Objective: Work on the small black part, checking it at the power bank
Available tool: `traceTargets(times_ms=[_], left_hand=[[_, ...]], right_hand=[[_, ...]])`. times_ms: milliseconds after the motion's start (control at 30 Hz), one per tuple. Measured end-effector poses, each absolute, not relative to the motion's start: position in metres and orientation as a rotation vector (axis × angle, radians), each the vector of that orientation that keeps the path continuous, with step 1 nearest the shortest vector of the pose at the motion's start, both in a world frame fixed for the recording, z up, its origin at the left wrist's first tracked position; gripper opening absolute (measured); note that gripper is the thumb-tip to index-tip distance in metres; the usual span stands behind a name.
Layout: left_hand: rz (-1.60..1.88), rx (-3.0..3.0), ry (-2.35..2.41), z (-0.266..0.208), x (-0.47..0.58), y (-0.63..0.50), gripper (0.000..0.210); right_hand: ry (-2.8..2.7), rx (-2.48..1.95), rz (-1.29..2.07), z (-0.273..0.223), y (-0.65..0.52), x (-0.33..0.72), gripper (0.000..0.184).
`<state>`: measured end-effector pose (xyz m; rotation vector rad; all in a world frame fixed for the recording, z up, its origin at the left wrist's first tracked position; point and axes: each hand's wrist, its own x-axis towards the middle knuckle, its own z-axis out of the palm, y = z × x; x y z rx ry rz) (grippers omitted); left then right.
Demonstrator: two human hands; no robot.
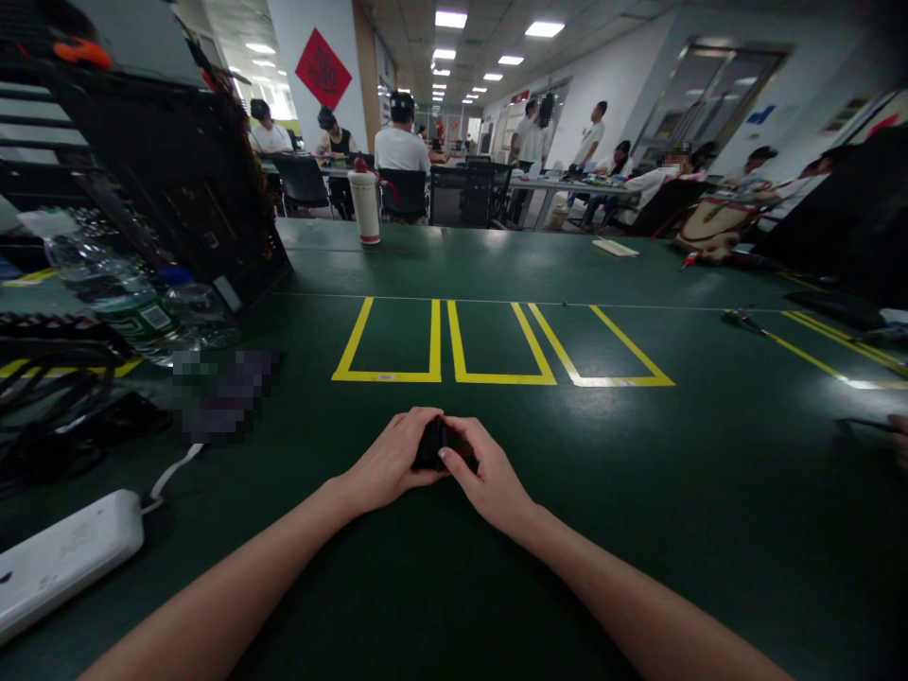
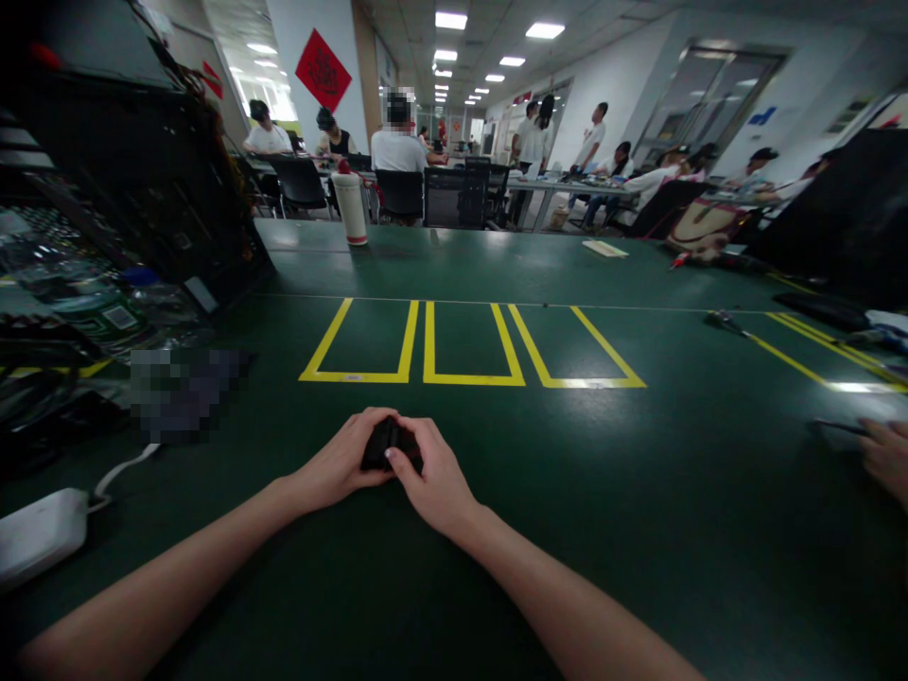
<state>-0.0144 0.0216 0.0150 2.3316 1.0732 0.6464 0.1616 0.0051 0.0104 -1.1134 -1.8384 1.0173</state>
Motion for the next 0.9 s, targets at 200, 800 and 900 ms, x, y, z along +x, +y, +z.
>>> traceTargets(times_ms=[200,800,900], left_hand=[[0.667,2.344,1.068,0.0146,-0.0136,0.0214,0.062],[0.658,2.335,1.061,0.0148,-0.0148,0.0207,0.06],[0.655,2.336,1.067,0.0141,-0.0149,0.0208,0.06]], right_hand=[[-1.864,-1.056,1.007,0.0124,0.0025,0.1622,0.026],[-1.865,-1.114,0.956,0.0144,0.0006,0.1626,0.026],[-1.884,-1.083,0.926,0.0136,0.0,0.1626,0.023]])
